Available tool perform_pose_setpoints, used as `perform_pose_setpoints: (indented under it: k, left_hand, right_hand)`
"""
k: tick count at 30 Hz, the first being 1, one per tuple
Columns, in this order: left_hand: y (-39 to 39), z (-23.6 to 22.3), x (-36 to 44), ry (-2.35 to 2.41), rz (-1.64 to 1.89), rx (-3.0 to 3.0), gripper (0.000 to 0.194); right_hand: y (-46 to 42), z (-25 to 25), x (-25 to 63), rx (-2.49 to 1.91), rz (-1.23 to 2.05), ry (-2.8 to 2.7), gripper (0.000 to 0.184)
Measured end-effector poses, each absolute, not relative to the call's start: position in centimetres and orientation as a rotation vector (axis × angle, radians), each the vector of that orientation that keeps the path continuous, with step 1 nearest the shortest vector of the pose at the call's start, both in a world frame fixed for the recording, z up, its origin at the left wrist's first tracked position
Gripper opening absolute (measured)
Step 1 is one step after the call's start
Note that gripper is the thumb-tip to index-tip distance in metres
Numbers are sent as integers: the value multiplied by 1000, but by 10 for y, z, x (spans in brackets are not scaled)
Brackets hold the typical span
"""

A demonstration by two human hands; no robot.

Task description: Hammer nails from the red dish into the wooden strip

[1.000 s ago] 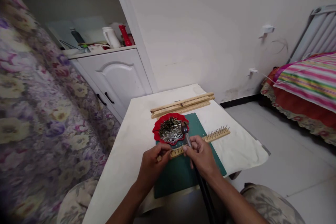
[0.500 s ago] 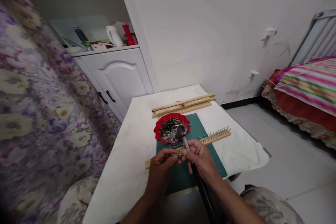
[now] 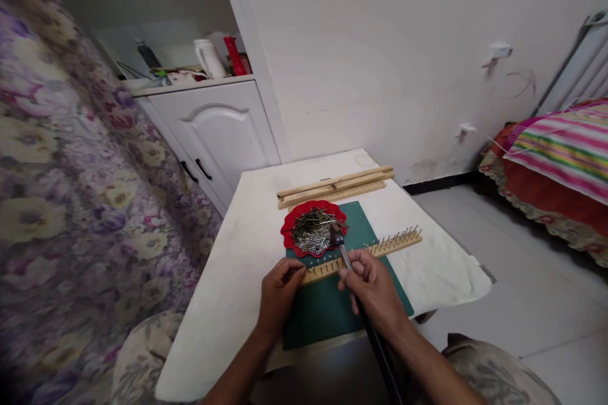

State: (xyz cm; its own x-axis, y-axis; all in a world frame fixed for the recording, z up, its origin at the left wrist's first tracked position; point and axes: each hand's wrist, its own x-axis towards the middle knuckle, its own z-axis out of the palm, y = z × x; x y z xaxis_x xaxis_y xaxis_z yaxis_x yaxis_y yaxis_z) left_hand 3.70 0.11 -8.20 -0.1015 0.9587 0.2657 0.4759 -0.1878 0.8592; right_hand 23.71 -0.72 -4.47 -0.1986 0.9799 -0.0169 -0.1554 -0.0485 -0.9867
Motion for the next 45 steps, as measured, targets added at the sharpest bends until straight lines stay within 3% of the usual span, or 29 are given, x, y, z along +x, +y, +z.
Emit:
perform_pose_setpoints:
  k: [45]
  left_hand:
    - [5, -95, 35, 1697, 1138, 1955, 9]
  right_hand:
    - [-14, -40, 227, -992, 1575, -1306, 23]
